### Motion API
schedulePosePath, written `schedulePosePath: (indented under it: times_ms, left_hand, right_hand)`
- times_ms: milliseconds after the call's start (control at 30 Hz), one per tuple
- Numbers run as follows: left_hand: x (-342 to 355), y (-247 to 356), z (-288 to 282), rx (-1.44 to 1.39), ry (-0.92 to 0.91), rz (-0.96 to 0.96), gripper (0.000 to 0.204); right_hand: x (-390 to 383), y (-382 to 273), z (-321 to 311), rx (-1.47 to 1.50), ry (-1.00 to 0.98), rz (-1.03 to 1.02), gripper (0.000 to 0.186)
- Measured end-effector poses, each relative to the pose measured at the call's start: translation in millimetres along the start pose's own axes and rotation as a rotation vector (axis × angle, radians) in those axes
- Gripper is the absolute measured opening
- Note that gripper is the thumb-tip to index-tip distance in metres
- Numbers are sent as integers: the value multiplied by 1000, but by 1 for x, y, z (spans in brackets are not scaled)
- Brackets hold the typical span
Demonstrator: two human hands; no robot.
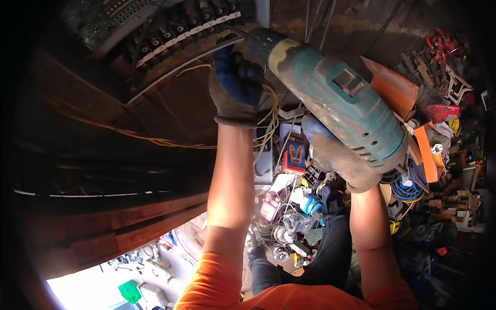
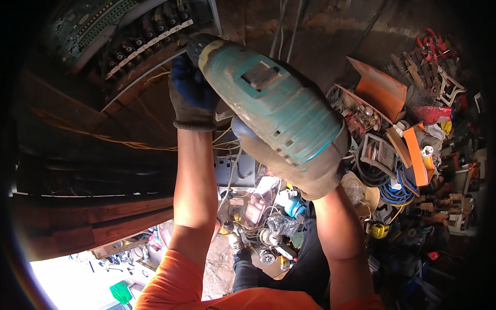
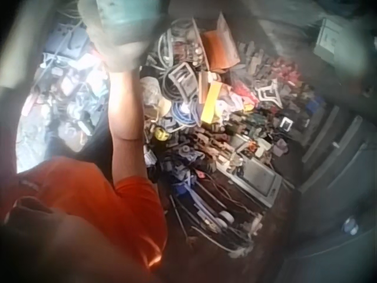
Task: The person gathers tools from a green bucket, then uses a power drill to work on a small electrical component on the floor. They then move to a wall-mounted electrical panel and use the drill to tighten screws on the wiring terminals.
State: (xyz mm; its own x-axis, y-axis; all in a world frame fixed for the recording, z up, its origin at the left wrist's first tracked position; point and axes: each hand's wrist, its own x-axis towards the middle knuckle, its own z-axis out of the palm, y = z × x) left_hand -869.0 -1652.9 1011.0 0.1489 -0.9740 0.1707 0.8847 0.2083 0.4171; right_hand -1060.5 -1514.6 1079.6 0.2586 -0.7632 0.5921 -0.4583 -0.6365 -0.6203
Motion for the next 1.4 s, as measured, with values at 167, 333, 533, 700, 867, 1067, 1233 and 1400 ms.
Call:
schedulePosePath:
  times_ms: [167,333,533,700,867,1067,1233,1400]
  left_hand:
    - [-12,-1,18,193,125,128,23]
    - [-15,0,14,287,60,153,21]
    - [-27,6,28,445,111,224,25]
    - [-16,9,17,466,59,249,24]
    - [-17,17,7,1230,35,617,25]
    - [-15,14,10,523,69,282,25]
    - [-13,13,9,521,112,264,25]
    - [-7,12,1,545,27,270,27]
  right_hand:
    - [-24,24,7,-787,-108,-175,37]
    - [-5,-10,6,-223,-95,50,42]
    - [-19,3,14,-7,-75,81,46]
    - [-14,3,14,13,-69,92,45]
    - [-13,4,31,36,-6,13,46]
    - [-26,0,31,120,1,30,47]
    - [-33,6,27,381,29,96,47]
    - [-38,12,29,1398,-9,277,48]
